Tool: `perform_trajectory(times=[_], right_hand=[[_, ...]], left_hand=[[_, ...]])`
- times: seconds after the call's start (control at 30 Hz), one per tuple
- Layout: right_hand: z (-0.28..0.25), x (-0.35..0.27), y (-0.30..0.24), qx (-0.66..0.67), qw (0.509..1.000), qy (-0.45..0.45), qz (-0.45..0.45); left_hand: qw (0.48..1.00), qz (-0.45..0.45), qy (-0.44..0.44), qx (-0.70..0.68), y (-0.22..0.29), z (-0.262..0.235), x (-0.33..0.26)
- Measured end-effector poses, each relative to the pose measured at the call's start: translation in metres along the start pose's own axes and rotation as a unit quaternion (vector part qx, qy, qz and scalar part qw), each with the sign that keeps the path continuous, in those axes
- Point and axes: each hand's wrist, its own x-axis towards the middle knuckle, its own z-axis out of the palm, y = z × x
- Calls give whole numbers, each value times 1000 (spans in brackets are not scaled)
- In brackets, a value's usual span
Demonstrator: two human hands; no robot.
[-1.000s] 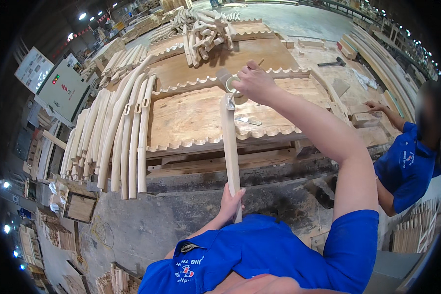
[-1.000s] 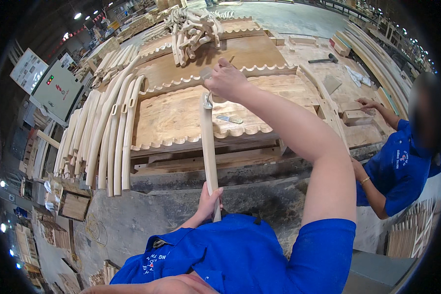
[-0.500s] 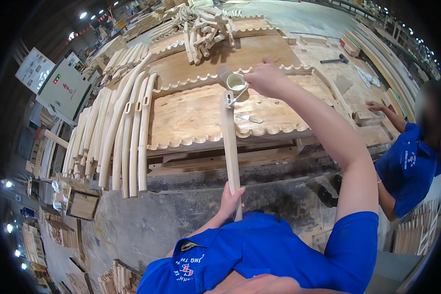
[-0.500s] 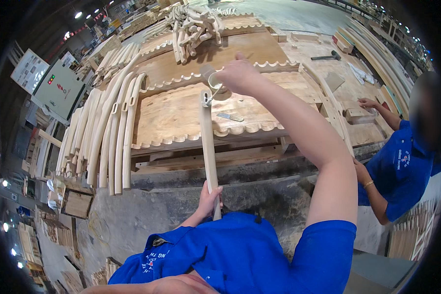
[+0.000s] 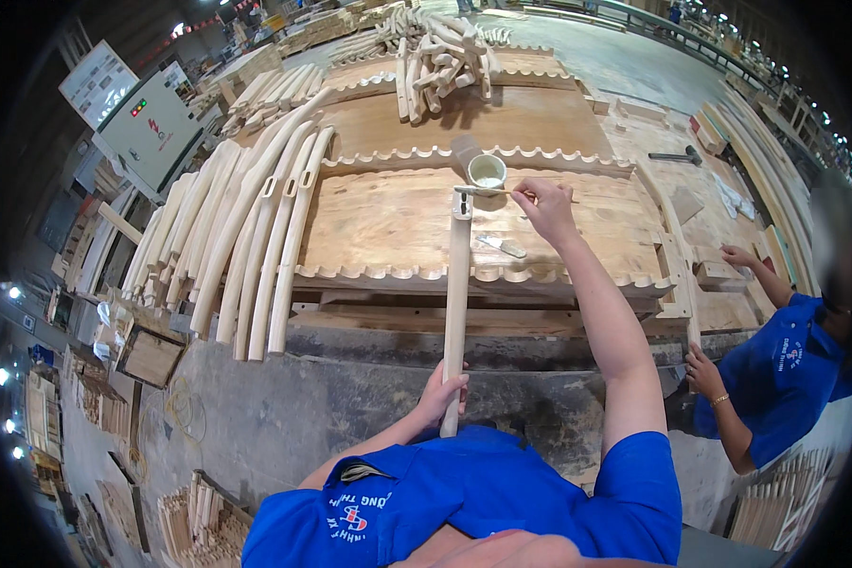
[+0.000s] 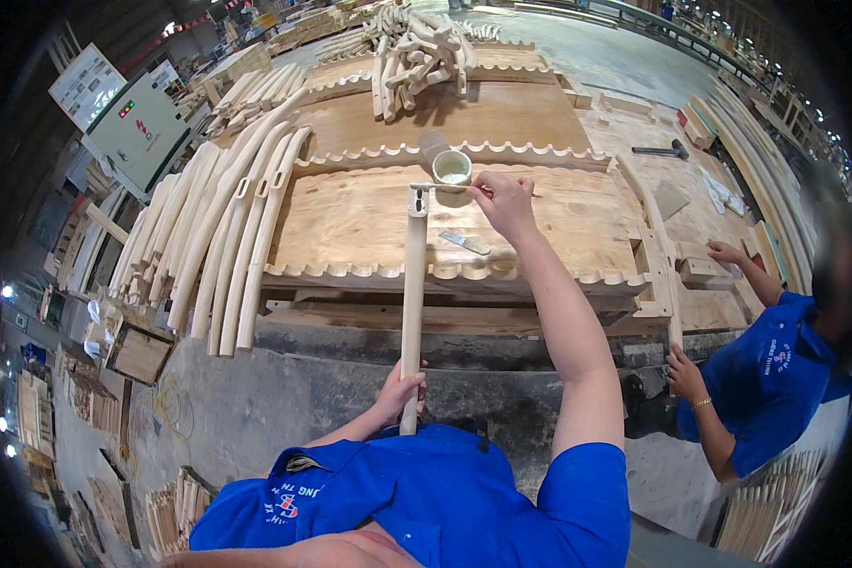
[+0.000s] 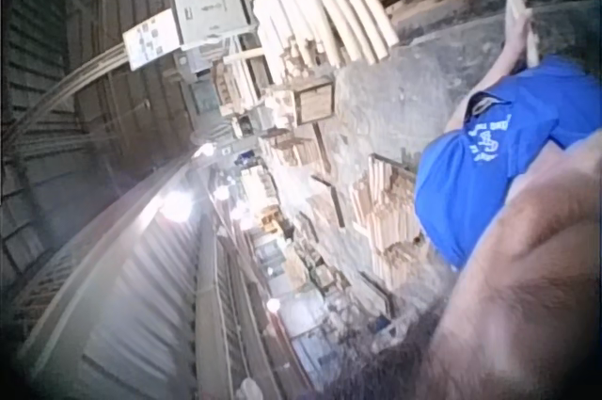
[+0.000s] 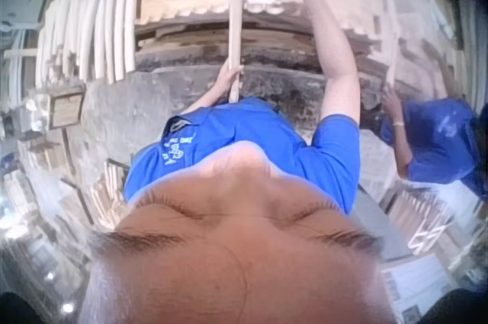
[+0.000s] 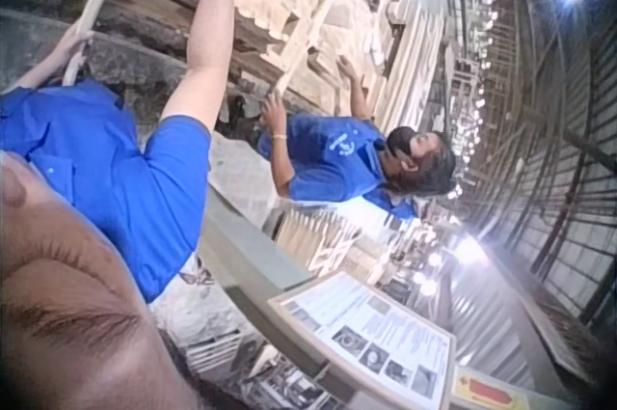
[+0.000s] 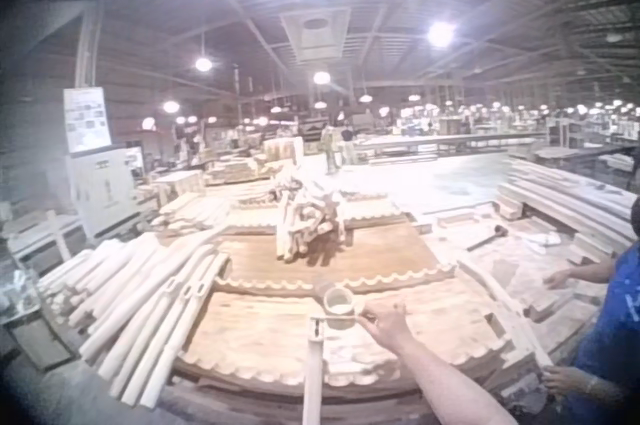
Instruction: The person repeatedly picks up wooden chair legs, applies glue to the hollow ends using a small brush, and places them back on the workbench. The process is repeated for multiple pieces in a factory setting.
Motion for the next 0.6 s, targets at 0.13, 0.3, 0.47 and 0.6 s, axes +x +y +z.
perform_trajectory(times=[0.13, 0.3, 0.47, 0.6], right_hand=[[3, 2, 1, -11, 1000, 7, 0], [4, -2, 5, -23, 999, -19, 12], [-4, -7, -2, -38, 997, -61, -3], [-8, -12, -8, -46, 995, -92, -5]], left_hand=[[1000, -1, -1, 0, -1, -3, -1], [1000, 6, -13, 4, 1, 0, -1], [1000, 2, -13, 6, 2, 1, -2], [1000, 3, -9, -6, 2, 2, -3]])
